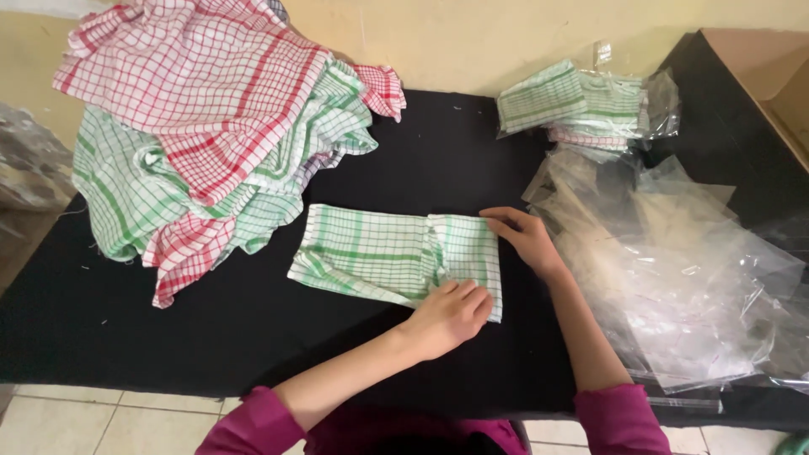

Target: Folding kitchen towels and placing them into individual plastic bags for packaging

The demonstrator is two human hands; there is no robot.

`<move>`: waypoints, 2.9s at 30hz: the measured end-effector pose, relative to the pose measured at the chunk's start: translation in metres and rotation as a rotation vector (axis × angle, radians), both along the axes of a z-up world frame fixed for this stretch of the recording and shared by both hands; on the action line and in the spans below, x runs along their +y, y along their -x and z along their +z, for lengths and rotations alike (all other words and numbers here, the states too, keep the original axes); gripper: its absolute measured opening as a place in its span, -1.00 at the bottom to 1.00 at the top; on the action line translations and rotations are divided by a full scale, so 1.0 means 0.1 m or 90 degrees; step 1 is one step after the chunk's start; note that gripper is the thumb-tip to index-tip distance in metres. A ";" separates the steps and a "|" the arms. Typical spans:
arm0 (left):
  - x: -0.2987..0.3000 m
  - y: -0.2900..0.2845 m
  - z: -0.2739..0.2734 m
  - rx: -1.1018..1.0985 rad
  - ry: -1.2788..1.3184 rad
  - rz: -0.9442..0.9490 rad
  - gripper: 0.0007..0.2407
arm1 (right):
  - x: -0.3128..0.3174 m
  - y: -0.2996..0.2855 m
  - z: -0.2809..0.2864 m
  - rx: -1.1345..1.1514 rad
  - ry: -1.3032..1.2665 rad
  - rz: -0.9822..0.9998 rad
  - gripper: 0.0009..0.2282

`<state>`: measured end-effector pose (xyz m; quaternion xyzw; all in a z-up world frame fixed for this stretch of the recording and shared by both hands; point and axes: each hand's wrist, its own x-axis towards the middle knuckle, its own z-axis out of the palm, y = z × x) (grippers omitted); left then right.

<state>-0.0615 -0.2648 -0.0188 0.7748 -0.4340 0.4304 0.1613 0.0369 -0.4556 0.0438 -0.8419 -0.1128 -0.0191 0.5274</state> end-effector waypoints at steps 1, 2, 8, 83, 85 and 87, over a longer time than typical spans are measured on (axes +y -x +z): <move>-0.04 -0.02 0.02 0.002 0.002 -0.001 -0.93 | -0.02 0.01 0.02 0.002 0.002 -0.001 -0.79; -0.07 -0.04 0.03 -0.020 0.019 0.013 -0.92 | -0.03 0.01 0.04 0.015 -0.035 0.001 -0.79; -0.18 -0.02 0.08 -0.066 0.052 0.055 -0.86 | -0.06 0.02 0.05 0.035 -0.139 0.001 -0.81; 1.48 0.45 0.87 0.775 0.116 0.327 -0.62 | 0.94 0.87 0.05 -0.533 0.319 0.347 -0.57; 1.49 0.43 0.85 0.798 0.110 0.341 -0.58 | 0.95 0.86 0.00 -0.539 0.322 0.342 -0.60; 1.50 0.36 0.74 0.764 0.101 0.339 -0.56 | 0.95 0.85 -0.04 -0.542 0.340 0.339 -0.57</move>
